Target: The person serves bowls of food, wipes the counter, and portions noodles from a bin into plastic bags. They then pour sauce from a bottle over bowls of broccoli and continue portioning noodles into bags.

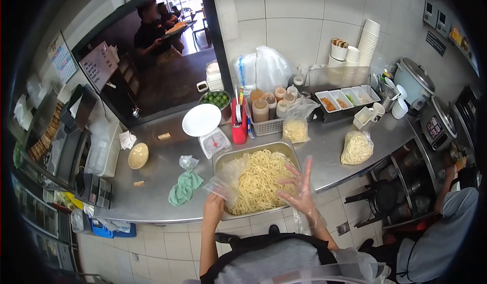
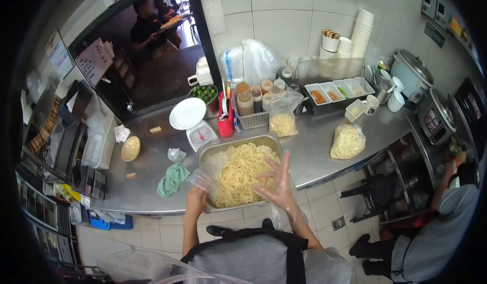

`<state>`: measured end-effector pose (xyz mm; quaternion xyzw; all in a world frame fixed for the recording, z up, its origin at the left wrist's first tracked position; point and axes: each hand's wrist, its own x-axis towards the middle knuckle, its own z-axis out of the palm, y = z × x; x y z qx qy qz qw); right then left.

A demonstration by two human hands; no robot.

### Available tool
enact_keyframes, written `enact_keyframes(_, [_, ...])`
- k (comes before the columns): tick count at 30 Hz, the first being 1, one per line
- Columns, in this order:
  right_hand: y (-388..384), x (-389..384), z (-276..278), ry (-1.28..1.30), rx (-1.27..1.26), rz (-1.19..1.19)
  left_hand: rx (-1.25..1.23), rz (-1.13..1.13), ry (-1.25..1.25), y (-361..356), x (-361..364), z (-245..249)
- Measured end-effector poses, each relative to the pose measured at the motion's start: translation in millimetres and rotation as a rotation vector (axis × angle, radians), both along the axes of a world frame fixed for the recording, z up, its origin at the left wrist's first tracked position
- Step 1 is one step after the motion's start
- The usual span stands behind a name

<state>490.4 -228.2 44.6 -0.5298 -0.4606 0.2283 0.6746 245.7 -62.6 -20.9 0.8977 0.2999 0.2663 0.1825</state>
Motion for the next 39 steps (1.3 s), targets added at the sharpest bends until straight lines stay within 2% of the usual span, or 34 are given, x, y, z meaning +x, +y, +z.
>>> enact_keyframes(2, [14,0,-1,-0.187,0.019,0.04,0.058,0.011,0.102,8,12,-20])
enact_keyframes(5, [30,-1,14,-0.371,0.012,0.059,-0.154,0.131,0.309,-4,26,35])
enact_keyframes(8, [40,-1,20,-0.457,0.008,0.039,0.003,0.053,-0.133,1,17,44])
enact_keyframes(11, [47,3,19,-0.361,-0.067,0.026,-0.526,-0.004,-0.69,1,12,63])
enact_keyframes(13, [52,5,31,-0.134,-0.033,0.123,-0.73,-0.013,-0.867,-6,14,101])
enact_keyframes(15, [61,7,36,0.069,0.011,0.204,-0.851,-0.069,-0.974,0,13,101])
enact_keyframes(17, [76,8,36,0.233,0.088,0.262,-0.941,-0.125,-1.018,-8,18,107])
enact_keyframes(20, [77,-4,52,0.133,-0.242,0.406,-0.997,-0.163,-1.059,-22,25,105])
enact_keyframes(23, [82,-10,21,0.148,-0.26,0.349,-1.013,-0.157,-1.068,-32,22,99])
enact_keyframes(25, [71,-7,11,0.448,-0.25,0.535,-0.964,-0.133,-1.032,-33,19,92])
enact_keyframes(27, [61,-3,11,0.526,-0.226,0.546,-0.881,-0.079,-0.987,-35,12,84])
enact_keyframes(29, [51,-2,22,0.385,-0.189,0.381,-0.837,-0.003,-1.019,-38,1,80])
enact_keyframes(32, [41,33,18,-0.282,-0.493,0.202,-0.765,0.159,-1.026,-39,-21,78])
enact_keyframes(34, [35,31,-16,-0.808,-0.556,0.212,-0.729,0.209,-0.974,-39,-31,76])
enact_keyframes(35, [31,28,-32,-1.073,-0.577,0.214,-0.791,0.192,-0.982,-36,-35,70])
enact_keyframes(36, [32,7,-27,-1.086,-0.748,0.15,-0.85,0.173,-0.99,-31,-37,61])
enact_keyframes(39, [55,0,-44,-1.067,-0.766,0.001,-0.934,0.154,-0.996,-18,-34,36])
